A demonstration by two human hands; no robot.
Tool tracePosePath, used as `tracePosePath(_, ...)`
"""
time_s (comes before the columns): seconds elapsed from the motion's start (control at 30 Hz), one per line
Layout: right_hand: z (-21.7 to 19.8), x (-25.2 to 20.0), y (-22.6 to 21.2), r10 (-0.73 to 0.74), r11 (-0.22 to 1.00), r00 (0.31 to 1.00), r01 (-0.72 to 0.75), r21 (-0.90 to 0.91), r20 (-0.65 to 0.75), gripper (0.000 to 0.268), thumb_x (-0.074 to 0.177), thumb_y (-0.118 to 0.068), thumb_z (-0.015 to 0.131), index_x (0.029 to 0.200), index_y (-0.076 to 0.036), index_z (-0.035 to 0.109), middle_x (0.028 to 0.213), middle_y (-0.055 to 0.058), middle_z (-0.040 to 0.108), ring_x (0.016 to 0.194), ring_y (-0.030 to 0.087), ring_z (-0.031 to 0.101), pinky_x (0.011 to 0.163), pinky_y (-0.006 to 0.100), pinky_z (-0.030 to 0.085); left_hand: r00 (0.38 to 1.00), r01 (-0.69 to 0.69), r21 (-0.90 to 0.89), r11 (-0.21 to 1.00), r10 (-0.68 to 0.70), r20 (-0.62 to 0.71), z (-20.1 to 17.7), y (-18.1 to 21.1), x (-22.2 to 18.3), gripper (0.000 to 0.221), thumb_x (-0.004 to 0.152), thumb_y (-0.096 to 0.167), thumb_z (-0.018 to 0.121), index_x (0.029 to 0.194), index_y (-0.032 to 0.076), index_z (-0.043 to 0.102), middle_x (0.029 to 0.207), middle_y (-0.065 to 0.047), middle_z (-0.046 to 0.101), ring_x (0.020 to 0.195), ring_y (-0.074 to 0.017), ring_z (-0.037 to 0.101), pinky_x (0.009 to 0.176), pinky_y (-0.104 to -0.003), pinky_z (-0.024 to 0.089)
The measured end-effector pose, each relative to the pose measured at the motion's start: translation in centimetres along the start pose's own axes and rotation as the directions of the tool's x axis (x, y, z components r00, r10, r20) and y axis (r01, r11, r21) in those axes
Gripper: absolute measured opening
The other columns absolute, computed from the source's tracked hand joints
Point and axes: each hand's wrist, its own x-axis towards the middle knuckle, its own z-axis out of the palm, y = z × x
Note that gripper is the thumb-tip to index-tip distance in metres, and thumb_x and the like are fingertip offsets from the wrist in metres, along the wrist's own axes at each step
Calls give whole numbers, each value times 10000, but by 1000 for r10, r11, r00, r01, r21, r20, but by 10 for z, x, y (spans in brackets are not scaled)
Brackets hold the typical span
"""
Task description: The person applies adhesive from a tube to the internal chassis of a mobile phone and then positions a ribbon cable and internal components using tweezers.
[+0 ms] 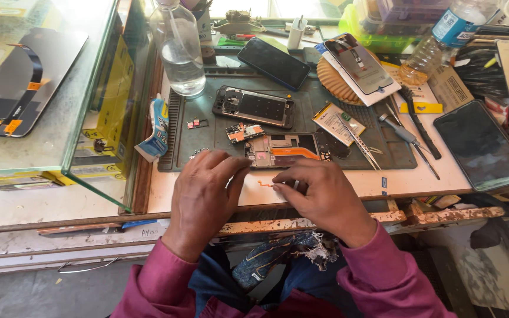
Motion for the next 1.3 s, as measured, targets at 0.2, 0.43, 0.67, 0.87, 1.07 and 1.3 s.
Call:
tracePosePath(0.2, 2, 5, -2, -299, 937, 954, 292, -190, -10, 162, 854, -163, 765, 894, -10, 730, 905, 136, 718, 779, 332, 692, 696, 414, 541, 998, 39, -59, 998, -41, -41, 8, -3, -2, 102, 907, 129, 731, 1000, 88, 740, 916, -78, 687, 904, -303, 652, 801, -414, 519)
tracePosePath(0.43, 0, 6, 1, -300, 929, 952, 306, -208, 57, 141, 876, -139, 743, 920, -16, 688, 926, 143, 685, 721, 306, 675, 635, 392, 526, 996, 82, -95, 992, -84, -14, 6, -5, 2, 103, 894, 136, 737, 987, 92, 743, 889, -74, 681, 873, -296, 648, 772, -416, 511)
tracePosePath(0.67, -10, 12, 11, -154, 987, 984, 150, -53, -87, 116, 901, -129, 724, 952, -25, 734, 875, 86, 746, 689, 181, 709, 603, 318, 538, 997, 74, -118, 990, -72, 18, 11, -8, 13, 102, 883, 136, 747, 970, 83, 739, 902, -89, 675, 884, -304, 645, 772, -421, 502)
tracePosePath(0.87, -14, 17, 6, -181, 976, 983, 176, -132, -24, 119, 906, -123, 711, 973, -26, 729, 877, 119, 726, 744, 259, 721, 646, 349, 547, 995, 25, -128, 992, -12, 98, 6, -2, 9, 289, 903, 130, 712, 1179, 43, 702, 1036, -98, 679, 966, -296, 632, 844, -407, 514)
tracePosePath(1.07, -23, 25, 5, -120, 976, 989, 133, -171, 83, 130, 899, -135, 704, 965, -23, 718, 852, 126, 706, 706, 289, 705, 627, 377, 533, 987, 42, -122, 992, -23, 157, 7, -4, 8, 393, 883, 137, 711, 1259, 32, 669, 1080, -106, 684, 1010, -297, 632, 871, -401, 512)
tracePosePath(1.3, -20, 29, 2, -78, 975, 991, 99, -200, 109, 130, 901, -151, 700, 946, -30, 716, 839, 122, 703, 705, 291, 708, 627, 389, 538, 985, 30, -119, 992, -10, 170, 9, -6, 7, 385, 878, 134, 712, 1245, 25, 668, 1084, -107, 681, 985, -299, 628, 854, -407, 510)
